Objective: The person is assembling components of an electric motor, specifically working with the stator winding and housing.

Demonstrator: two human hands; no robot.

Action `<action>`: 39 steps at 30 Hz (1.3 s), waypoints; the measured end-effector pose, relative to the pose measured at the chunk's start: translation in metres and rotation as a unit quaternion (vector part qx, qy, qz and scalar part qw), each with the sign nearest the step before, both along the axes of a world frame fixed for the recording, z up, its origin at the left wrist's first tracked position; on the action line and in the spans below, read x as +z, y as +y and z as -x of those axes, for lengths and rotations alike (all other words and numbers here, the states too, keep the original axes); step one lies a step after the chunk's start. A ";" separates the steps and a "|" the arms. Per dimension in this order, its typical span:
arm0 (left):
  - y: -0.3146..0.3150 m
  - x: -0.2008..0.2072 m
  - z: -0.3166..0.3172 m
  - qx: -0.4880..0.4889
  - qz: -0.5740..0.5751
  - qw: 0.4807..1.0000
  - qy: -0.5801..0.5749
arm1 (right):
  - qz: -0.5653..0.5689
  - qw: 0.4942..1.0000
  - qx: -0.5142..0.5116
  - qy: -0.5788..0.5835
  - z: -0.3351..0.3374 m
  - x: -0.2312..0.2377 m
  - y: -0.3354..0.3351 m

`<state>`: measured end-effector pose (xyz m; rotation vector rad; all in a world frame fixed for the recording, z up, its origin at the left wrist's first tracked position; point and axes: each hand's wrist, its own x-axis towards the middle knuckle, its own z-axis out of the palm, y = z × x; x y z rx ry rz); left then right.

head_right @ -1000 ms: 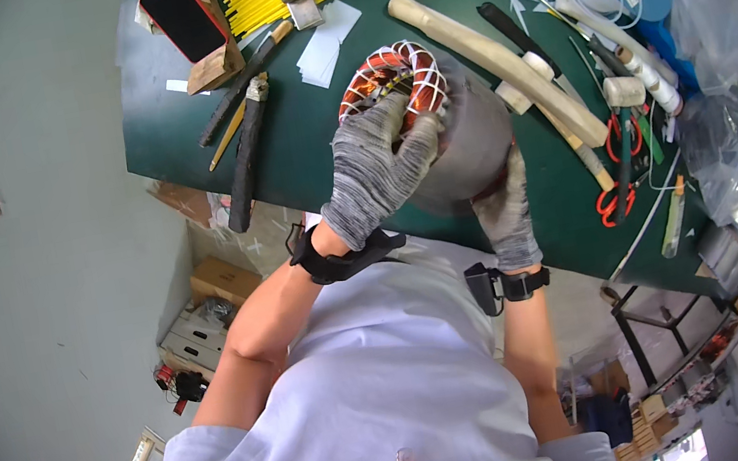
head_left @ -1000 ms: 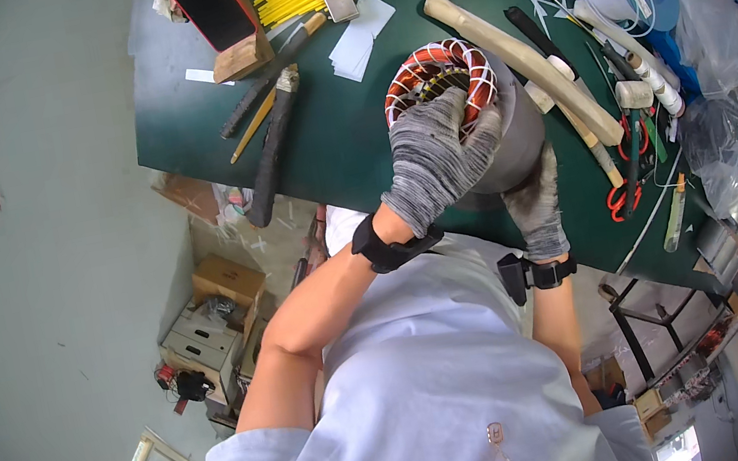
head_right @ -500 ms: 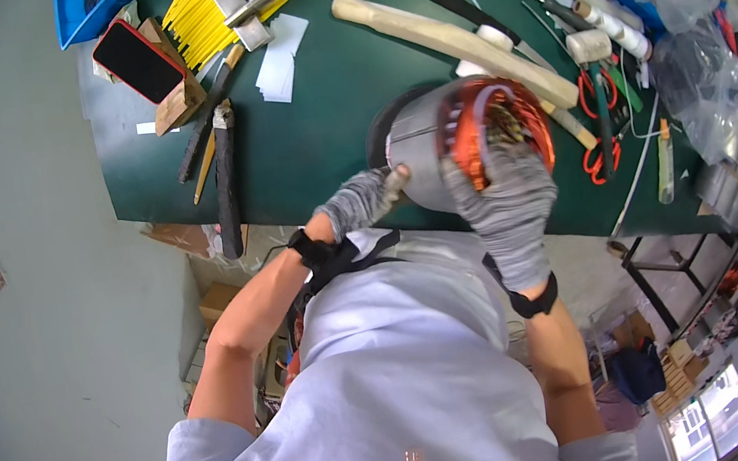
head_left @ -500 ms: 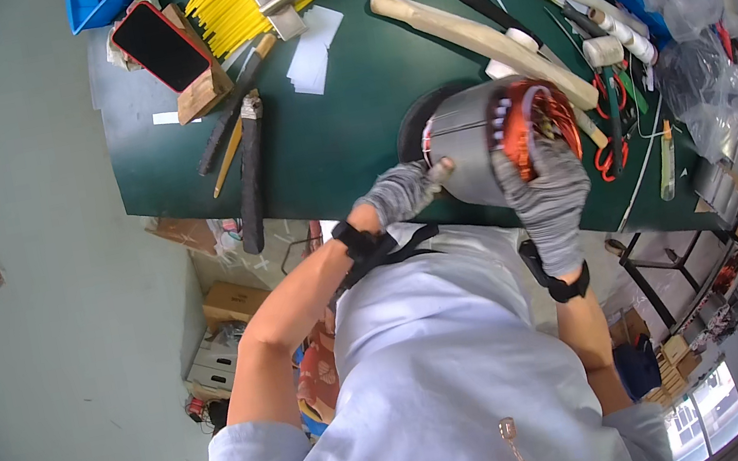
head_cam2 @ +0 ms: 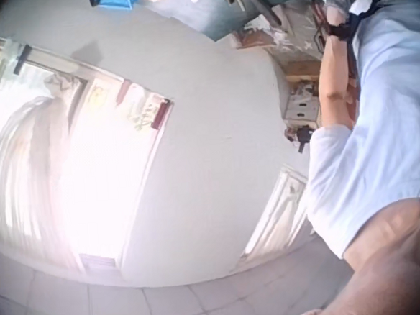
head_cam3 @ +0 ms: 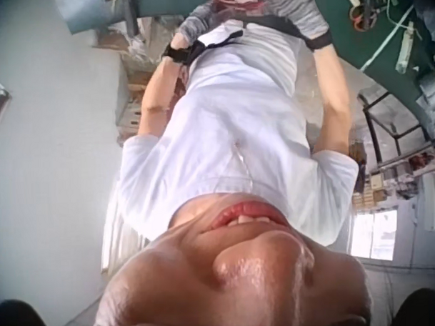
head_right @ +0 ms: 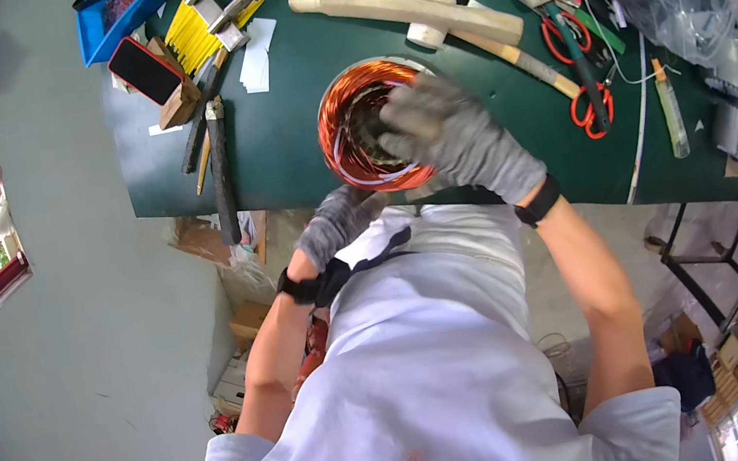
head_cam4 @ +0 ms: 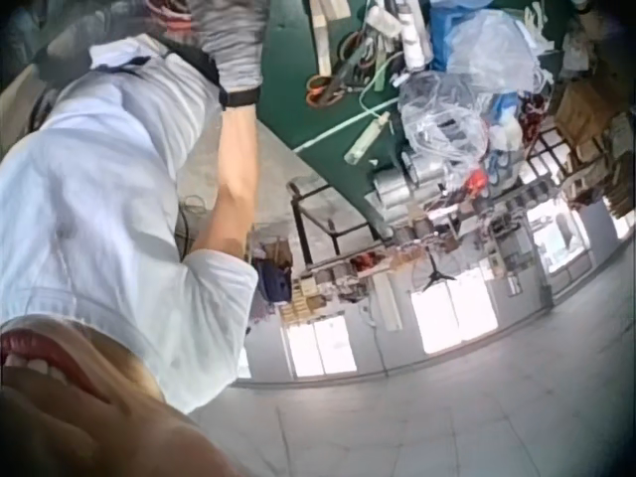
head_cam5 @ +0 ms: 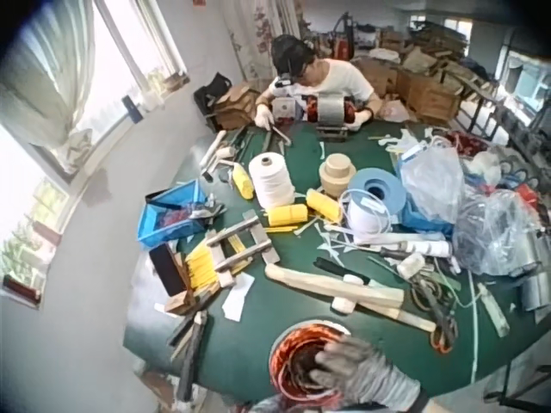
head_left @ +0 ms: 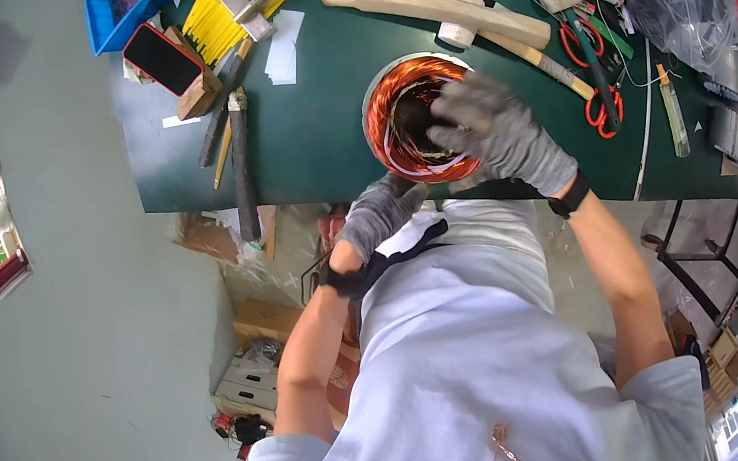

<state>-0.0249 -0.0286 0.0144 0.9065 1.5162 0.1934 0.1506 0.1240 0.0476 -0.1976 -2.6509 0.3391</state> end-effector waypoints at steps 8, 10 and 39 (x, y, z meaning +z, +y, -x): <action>0.073 0.078 -0.022 -0.273 -0.501 0.792 0.215 | 0.552 0.697 -0.458 -0.008 -0.079 -0.207 -0.054; 0.083 0.047 -0.015 -0.397 -0.418 0.780 0.244 | 0.565 0.671 -0.480 0.019 -0.059 -0.189 -0.051; 0.000 0.168 0.017 -0.029 -0.656 0.670 0.346 | 0.233 0.924 -0.293 -0.072 0.009 -0.002 -0.050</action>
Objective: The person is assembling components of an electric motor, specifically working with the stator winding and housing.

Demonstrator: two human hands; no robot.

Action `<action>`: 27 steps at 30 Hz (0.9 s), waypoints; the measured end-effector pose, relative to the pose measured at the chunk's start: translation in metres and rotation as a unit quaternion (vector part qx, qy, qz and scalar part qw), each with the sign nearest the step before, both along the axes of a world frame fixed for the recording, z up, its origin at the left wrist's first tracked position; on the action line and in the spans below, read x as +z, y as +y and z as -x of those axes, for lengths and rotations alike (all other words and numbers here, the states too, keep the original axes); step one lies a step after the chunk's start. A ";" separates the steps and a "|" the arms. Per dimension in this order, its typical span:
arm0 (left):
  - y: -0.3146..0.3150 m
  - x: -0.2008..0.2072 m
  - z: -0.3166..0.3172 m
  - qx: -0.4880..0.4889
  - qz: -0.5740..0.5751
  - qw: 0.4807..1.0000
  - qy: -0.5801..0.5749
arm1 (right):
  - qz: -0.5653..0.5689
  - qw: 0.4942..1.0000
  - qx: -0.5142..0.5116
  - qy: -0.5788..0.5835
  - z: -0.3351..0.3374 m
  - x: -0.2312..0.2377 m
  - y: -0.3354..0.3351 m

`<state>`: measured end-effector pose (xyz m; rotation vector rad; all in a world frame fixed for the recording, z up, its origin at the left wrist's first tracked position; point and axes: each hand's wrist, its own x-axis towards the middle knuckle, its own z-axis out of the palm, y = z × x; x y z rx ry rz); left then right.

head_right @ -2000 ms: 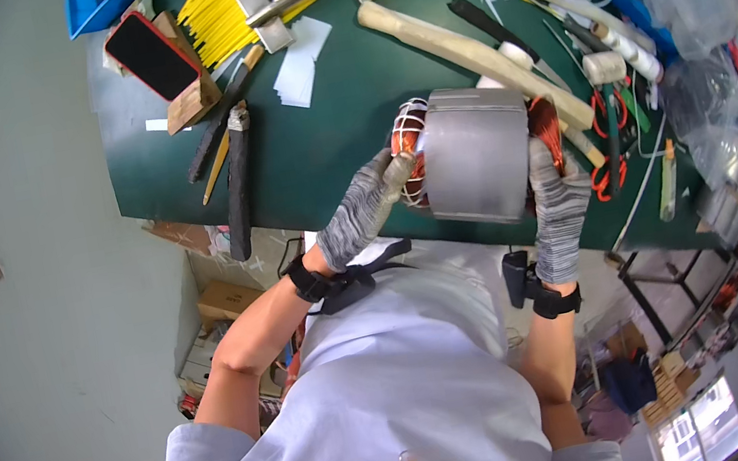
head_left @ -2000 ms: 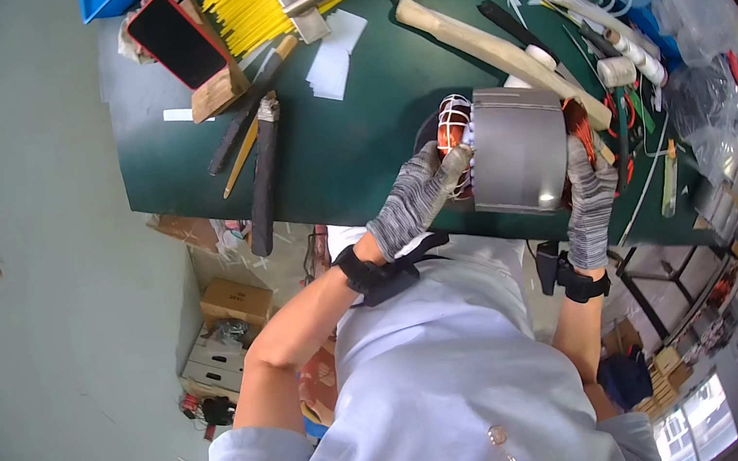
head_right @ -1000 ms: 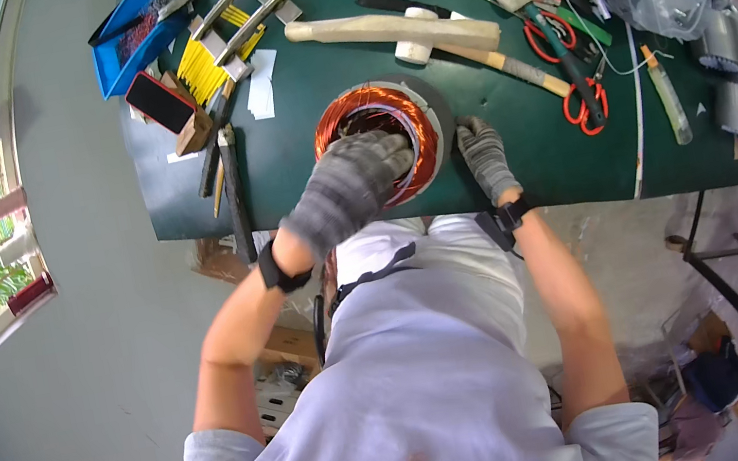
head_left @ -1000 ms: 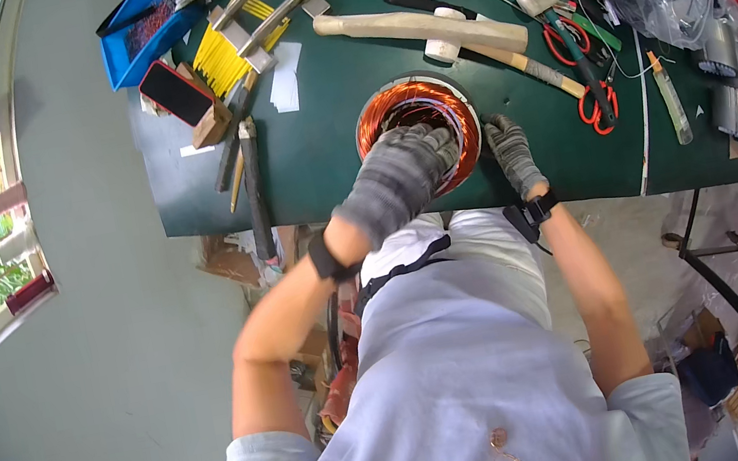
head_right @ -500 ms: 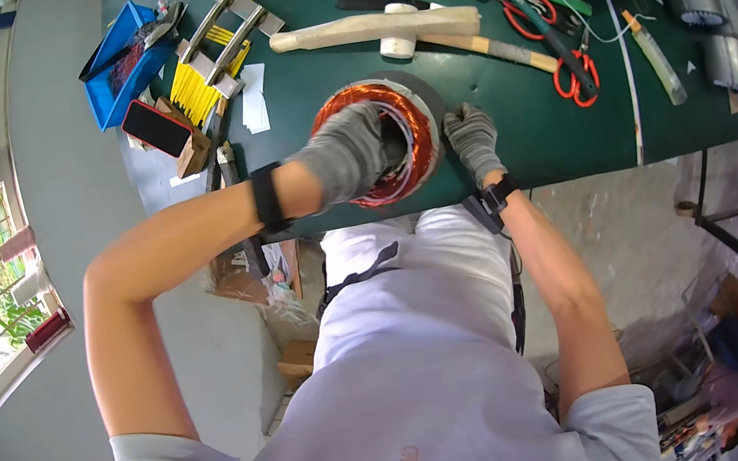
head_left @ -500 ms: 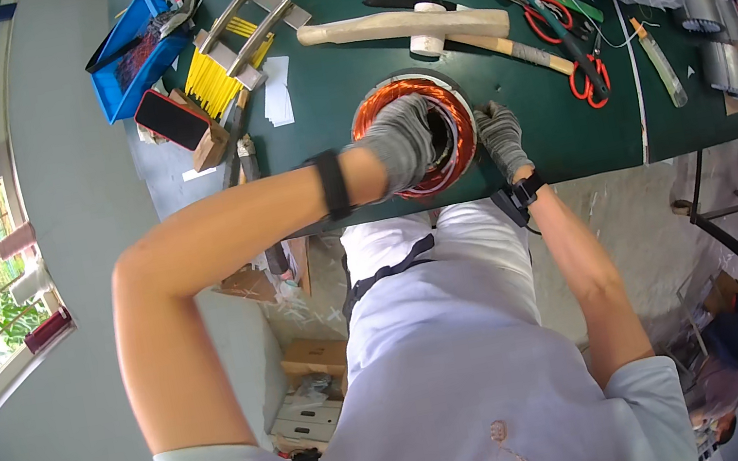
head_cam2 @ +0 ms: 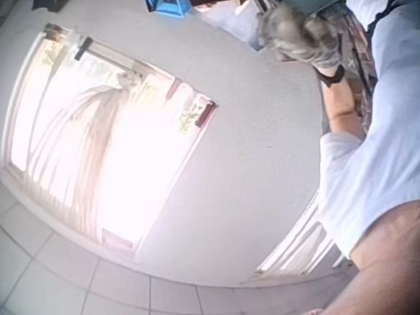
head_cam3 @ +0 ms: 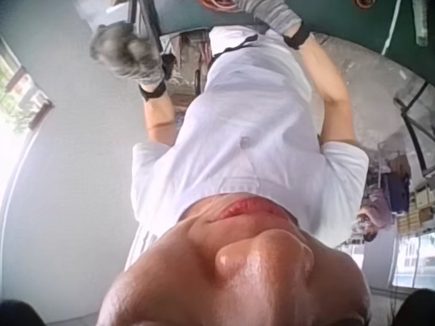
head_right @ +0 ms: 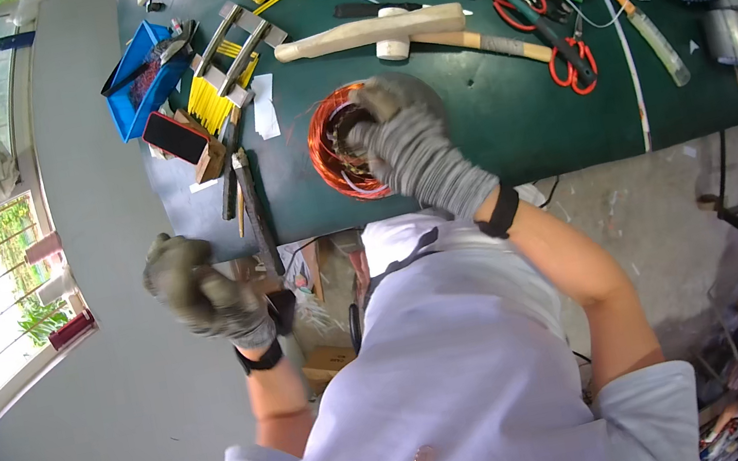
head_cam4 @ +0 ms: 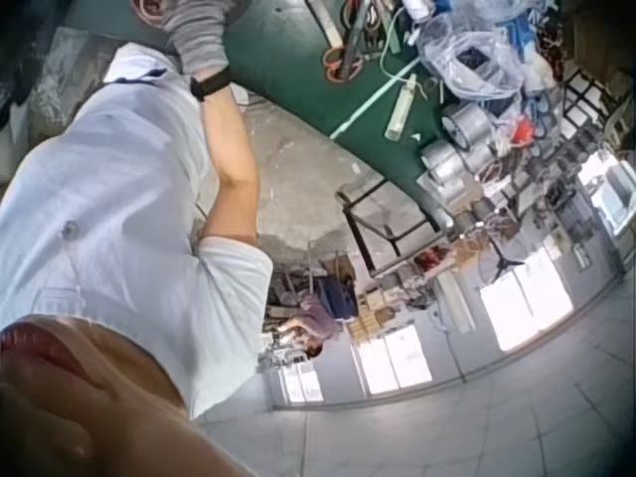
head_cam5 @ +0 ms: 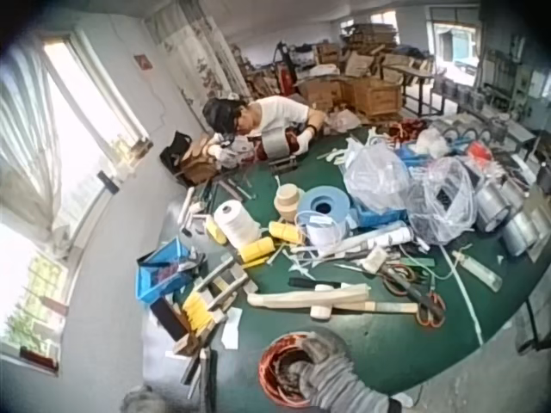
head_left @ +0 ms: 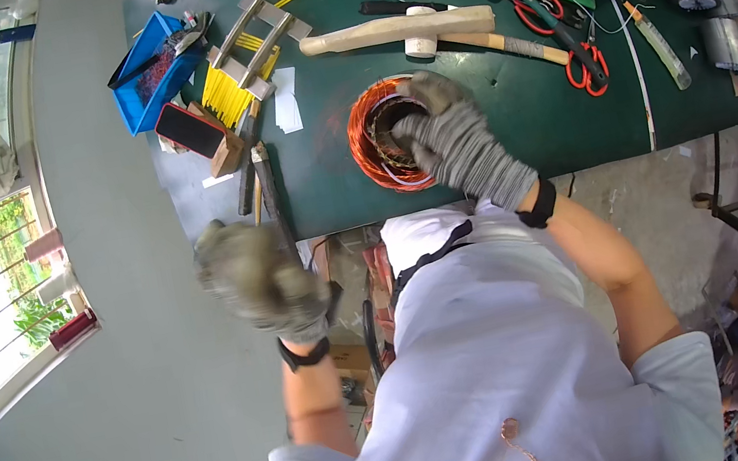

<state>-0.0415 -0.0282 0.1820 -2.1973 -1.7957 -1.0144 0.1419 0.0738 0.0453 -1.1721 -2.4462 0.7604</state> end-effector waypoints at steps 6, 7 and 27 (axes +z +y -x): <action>0.008 -0.083 -0.041 0.163 0.216 0.908 -0.321 | -0.116 0.988 0.041 -0.087 0.016 0.011 0.027; 0.014 -0.114 -0.043 0.171 0.211 0.895 -0.354 | -0.139 0.983 0.046 -0.113 0.028 0.010 0.028; 0.033 -0.131 -0.046 0.165 0.183 0.798 -0.551 | 0.041 0.993 0.057 0.096 0.033 -0.010 0.059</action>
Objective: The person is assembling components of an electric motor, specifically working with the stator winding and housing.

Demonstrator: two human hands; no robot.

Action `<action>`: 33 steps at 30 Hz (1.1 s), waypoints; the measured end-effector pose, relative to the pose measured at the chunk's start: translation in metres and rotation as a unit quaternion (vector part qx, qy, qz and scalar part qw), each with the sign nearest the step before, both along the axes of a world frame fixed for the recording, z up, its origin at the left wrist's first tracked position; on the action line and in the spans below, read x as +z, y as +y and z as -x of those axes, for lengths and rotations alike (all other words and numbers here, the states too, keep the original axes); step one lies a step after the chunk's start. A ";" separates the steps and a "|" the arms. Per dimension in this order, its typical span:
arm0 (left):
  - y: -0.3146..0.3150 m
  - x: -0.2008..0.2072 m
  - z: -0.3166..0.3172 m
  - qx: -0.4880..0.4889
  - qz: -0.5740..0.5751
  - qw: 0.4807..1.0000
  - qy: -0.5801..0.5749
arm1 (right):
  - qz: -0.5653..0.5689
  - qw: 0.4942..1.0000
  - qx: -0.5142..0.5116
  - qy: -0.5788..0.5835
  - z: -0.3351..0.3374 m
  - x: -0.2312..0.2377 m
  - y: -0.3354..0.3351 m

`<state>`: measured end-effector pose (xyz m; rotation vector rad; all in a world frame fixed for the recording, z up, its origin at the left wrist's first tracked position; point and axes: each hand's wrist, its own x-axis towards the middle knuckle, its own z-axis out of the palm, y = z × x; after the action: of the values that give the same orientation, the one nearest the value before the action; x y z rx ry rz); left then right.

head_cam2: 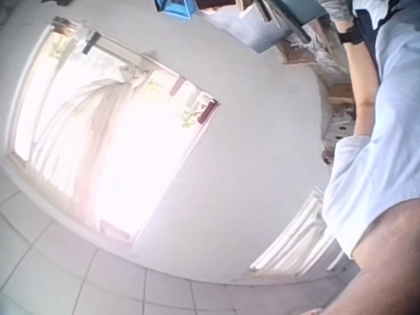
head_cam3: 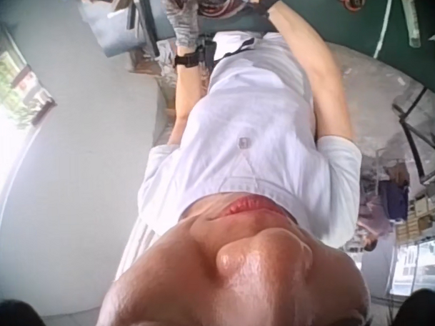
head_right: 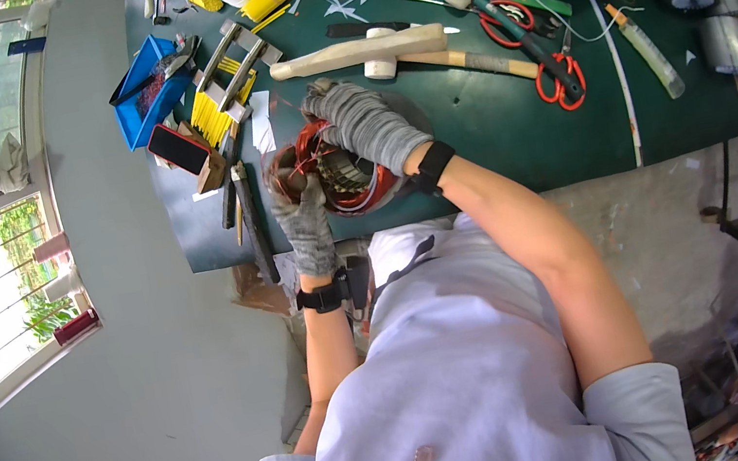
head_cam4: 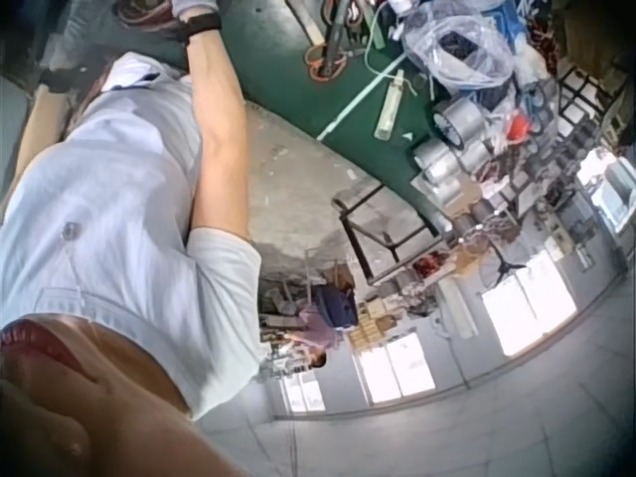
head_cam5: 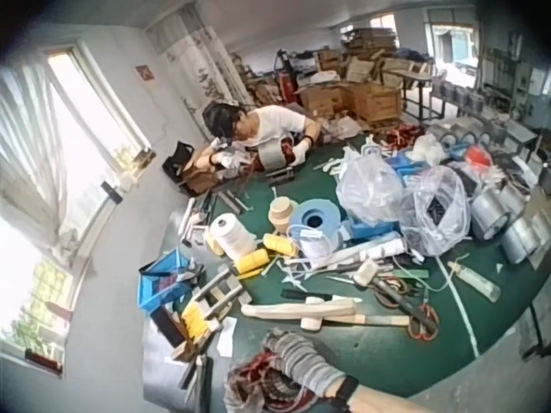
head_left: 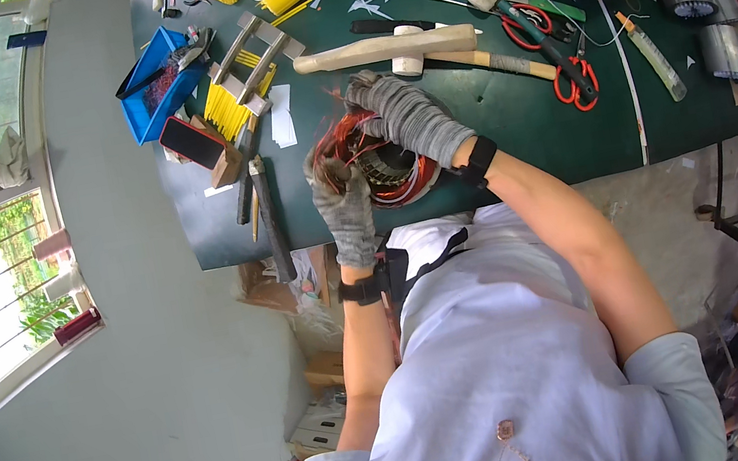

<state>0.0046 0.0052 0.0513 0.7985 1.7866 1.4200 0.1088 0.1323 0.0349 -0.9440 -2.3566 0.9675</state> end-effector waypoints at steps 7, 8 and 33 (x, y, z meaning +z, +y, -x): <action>-0.014 0.007 0.003 0.027 -0.224 0.972 -0.062 | 0.130 0.975 0.022 0.179 -0.011 -0.010 0.008; -0.014 0.009 0.001 0.018 -0.225 0.972 -0.064 | 0.147 0.961 0.007 0.233 -0.014 -0.015 0.009; -0.055 0.170 -0.002 0.031 -0.299 0.900 0.315 | -0.242 0.905 -0.056 -0.346 -0.081 -0.136 0.200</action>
<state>0.0068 -0.0499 0.2210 1.6897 1.8303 1.9415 0.1901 0.3326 -0.1009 -1.3345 -2.8454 -0.0612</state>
